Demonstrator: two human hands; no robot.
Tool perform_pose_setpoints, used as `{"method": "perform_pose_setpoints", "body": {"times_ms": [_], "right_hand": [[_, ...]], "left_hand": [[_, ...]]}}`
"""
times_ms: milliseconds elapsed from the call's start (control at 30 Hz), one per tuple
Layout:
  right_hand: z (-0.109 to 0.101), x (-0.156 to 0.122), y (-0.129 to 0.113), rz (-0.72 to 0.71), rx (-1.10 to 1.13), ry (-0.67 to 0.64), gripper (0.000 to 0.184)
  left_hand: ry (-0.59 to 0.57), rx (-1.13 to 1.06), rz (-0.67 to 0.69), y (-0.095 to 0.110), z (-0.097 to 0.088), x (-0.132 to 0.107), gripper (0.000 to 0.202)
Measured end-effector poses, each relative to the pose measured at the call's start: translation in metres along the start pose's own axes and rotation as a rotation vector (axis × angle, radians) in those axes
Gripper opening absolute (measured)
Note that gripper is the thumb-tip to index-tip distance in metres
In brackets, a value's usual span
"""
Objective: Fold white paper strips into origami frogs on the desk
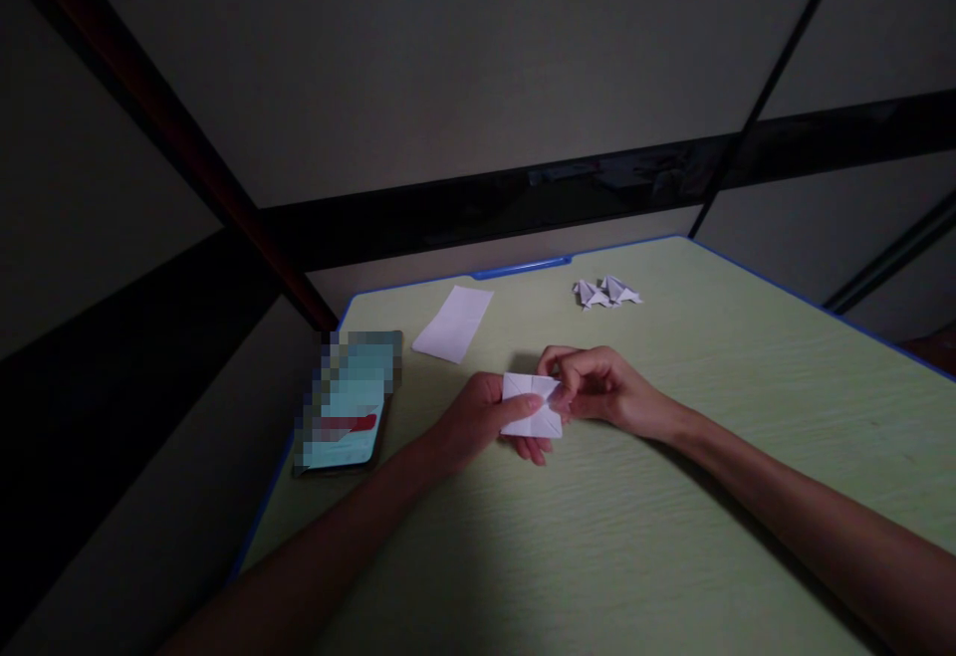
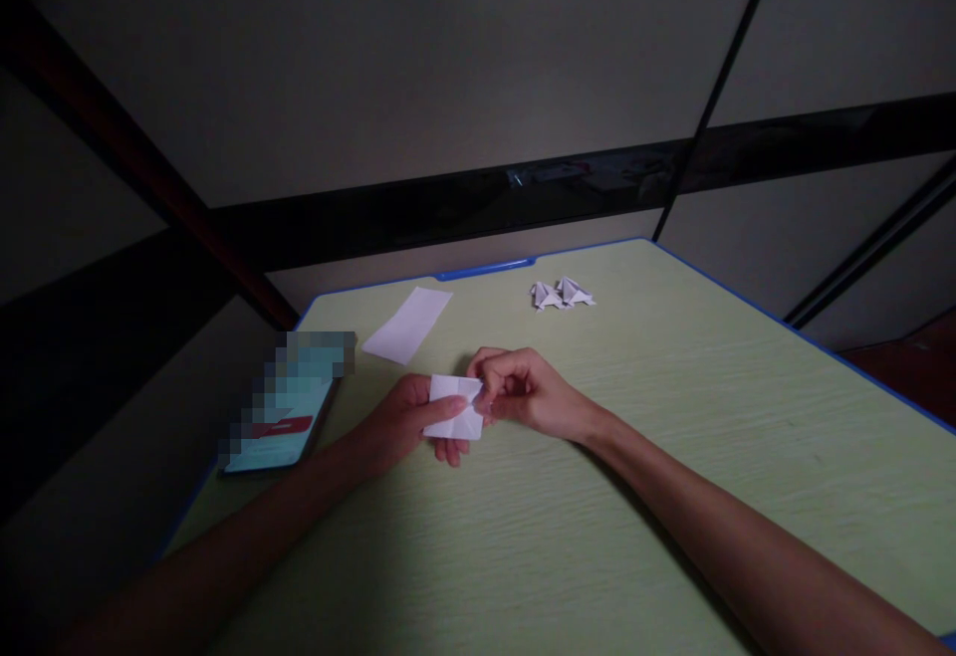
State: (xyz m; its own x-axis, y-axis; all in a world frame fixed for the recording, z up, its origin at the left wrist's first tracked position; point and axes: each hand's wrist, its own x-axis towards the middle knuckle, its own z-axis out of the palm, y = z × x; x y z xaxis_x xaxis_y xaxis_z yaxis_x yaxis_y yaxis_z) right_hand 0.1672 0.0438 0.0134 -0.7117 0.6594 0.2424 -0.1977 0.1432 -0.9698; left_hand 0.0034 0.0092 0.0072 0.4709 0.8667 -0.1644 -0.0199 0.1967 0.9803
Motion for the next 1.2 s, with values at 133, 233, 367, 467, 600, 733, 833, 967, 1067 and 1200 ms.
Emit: {"method": "perform_pose_setpoints", "body": {"times_ms": [133, 233, 367, 467, 600, 733, 833, 967, 1067, 1200], "right_hand": [[0.001, 0.001, -0.001, 0.033, 0.02, 0.053, 0.012], [0.002, 0.001, -0.003, 0.113, 0.043, 0.078, 0.015], [0.003, 0.003, -0.004, 0.183, -0.025, 0.139, 0.017], [0.005, 0.004, -0.004, 0.21, -0.071, 0.194, 0.019], [0.006, 0.005, -0.002, 0.193, -0.025, 0.224, 0.015], [0.006, 0.005, 0.0, 0.156, -0.013, 0.234, 0.014], [0.006, 0.004, -0.001, 0.126, -0.027, 0.235, 0.016], [0.007, 0.004, -0.004, 0.108, -0.054, 0.234, 0.019], [0.007, 0.003, -0.006, 0.115, -0.105, 0.234, 0.019], [0.007, 0.002, -0.006, 0.119, -0.139, 0.227, 0.017]], "left_hand": [[0.078, 0.036, 0.08, -0.002, 0.002, 0.0, 0.028], [0.157, 0.07, 0.096, -0.003, 0.003, 0.001, 0.029], [0.241, 0.103, 0.086, -0.002, 0.007, 0.001, 0.029], [0.282, 0.108, 0.075, 0.0, 0.009, 0.0, 0.027], [0.29, 0.063, 0.063, 0.002, 0.01, 0.0, 0.025], [0.288, 0.028, 0.065, 0.001, 0.008, 0.0, 0.025], [0.275, 0.009, 0.072, -0.001, 0.007, 0.001, 0.025], [0.244, -0.021, 0.059, -0.003, 0.006, 0.002, 0.025], [0.235, -0.003, 0.047, -0.002, 0.007, 0.002, 0.026], [0.251, 0.06, 0.047, 0.002, 0.011, 0.0, 0.025]]}}
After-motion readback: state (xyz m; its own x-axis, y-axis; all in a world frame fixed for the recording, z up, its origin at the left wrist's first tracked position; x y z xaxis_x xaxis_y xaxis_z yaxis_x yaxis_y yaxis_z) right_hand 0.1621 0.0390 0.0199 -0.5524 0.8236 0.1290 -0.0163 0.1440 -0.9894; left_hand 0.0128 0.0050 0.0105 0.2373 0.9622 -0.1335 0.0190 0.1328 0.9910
